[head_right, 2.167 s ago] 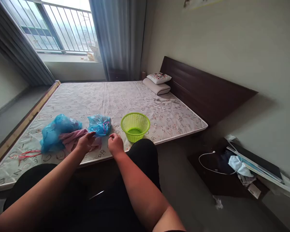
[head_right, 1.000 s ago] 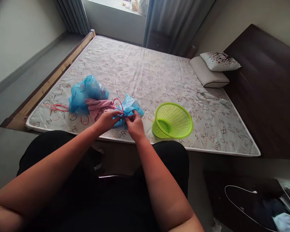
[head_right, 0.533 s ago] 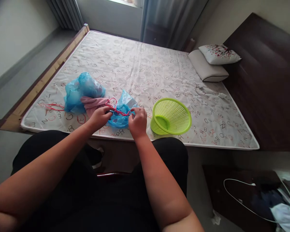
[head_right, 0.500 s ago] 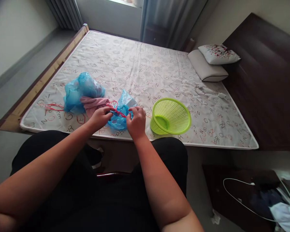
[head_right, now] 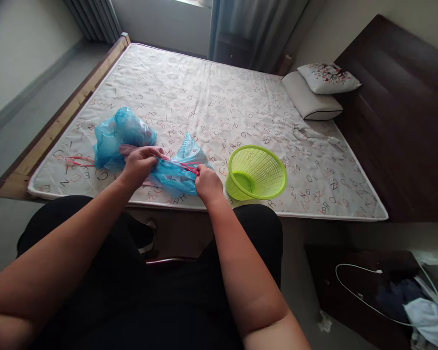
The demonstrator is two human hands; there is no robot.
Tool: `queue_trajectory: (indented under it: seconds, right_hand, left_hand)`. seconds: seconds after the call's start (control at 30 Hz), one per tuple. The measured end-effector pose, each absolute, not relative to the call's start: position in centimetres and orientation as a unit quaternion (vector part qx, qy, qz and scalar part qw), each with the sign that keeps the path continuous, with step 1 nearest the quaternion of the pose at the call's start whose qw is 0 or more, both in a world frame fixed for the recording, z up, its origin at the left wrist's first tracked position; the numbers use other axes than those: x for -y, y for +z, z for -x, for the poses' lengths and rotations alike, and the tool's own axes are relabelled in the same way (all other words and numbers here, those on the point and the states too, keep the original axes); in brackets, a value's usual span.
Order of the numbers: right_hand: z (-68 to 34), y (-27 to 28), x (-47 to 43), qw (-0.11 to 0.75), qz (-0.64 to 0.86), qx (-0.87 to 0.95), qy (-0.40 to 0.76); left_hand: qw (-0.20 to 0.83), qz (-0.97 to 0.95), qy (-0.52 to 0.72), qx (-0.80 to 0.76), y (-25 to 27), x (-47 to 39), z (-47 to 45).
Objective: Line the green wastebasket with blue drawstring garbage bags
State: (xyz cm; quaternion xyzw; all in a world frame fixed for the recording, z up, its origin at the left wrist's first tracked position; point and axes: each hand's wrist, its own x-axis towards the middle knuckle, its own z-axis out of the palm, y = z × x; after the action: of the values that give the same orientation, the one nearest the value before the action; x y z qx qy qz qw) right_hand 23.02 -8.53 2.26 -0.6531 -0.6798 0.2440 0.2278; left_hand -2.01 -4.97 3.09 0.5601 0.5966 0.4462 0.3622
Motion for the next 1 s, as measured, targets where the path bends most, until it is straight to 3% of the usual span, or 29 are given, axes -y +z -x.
queue_trajectory:
  seconds: [0.1,0.2,0.3,0.4,0.5,0.63,0.87,1.0]
  right_hand:
    - [-24.1,1.9,8.1,0.243,0.678,0.649,0.247]
    - [-24.5,1.5,7.9,0.326,0.668,0.622,0.247]
    - [-24.1,1.7,8.1,0.392,0.644,0.603,0.260]
    - [-23.0,2.5,8.6,0.393,0.599,0.635,0.290]
    - [-21.9,3.2,9.3,0.395,0.533,0.679,0.314]
    - [-21.4,3.5,9.8,0.399,0.472,0.696,0.365]
    - [-23.4,3.1,8.5,0.456,0.613,0.559,0.324]
    - [-24.0,2.4,7.5,0.519,0.639,0.456,0.339]
  left_hand:
    - [0.306,-0.473,0.499,-0.658,3.5,3.5,4.1]
    - [0.279,-0.468,0.454,-0.705,3.4,2.8,5.7]
    - [0.224,-0.593,0.376,-0.676,2.9,3.4,5.5]
    - [0.187,-0.738,0.320,-0.563,2.1,4.8,3.3]
    - [0.212,-0.798,0.271,-0.495,1.4,6.0,0.8]
    - [0.252,-0.760,0.259,-0.540,1.0,5.9,0.2]
    - [0.225,-0.661,0.365,-0.615,2.5,3.7,4.5]
    - [0.283,-0.625,0.327,-0.650,3.2,3.2,5.8]
